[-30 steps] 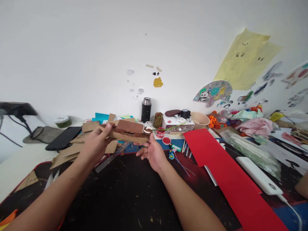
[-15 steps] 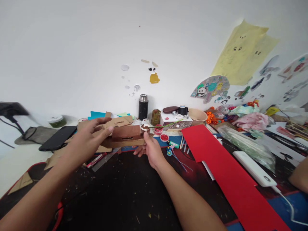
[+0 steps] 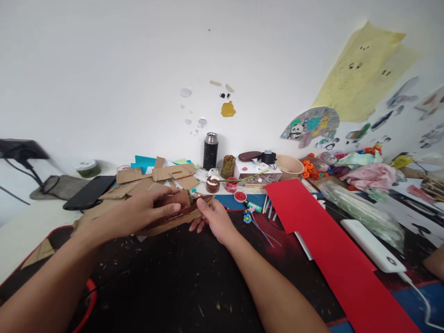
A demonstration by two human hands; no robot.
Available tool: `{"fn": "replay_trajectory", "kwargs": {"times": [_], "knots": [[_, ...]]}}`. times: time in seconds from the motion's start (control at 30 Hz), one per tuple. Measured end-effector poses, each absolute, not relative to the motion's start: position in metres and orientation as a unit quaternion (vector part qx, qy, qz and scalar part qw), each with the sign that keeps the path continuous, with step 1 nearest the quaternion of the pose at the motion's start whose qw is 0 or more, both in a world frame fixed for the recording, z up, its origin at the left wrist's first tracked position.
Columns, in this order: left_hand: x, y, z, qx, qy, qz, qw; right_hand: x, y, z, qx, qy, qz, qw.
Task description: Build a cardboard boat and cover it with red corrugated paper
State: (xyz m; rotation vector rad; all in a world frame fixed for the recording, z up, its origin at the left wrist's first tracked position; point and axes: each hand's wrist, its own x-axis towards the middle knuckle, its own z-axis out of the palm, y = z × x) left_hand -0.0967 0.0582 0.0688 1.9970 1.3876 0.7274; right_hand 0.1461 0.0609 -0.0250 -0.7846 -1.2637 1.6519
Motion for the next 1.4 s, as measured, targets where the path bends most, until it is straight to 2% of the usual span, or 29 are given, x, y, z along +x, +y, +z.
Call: {"fn": "replay_trajectory", "kwargs": {"times": [0.2, 0.5, 0.63, 1.0, 1.4], "knots": [[-0.093, 0.056, 0.077, 0.765, 0.503, 0.241, 0.323, 0.146, 0.06, -0.025, -0.307, -0.505, 0.674, 0.443], [-0.086, 0.05, 0.083, 0.742, 0.499, 0.273, 0.355, 0.146, 0.06, -0.026, -0.303, -0.513, 0.676, 0.434], [-0.082, 0.048, 0.091, 0.759, 0.504, 0.233, 0.34, 0.145, 0.059, -0.026, -0.298, -0.514, 0.681, 0.428], [-0.071, 0.046, 0.096, 0.747, 0.501, 0.273, 0.341, 0.145, 0.058, -0.027, -0.287, -0.526, 0.687, 0.411], [-0.072, 0.047, 0.095, 0.771, 0.519, 0.223, 0.295, 0.145, 0.057, -0.026, -0.285, -0.523, 0.691, 0.409]]}}
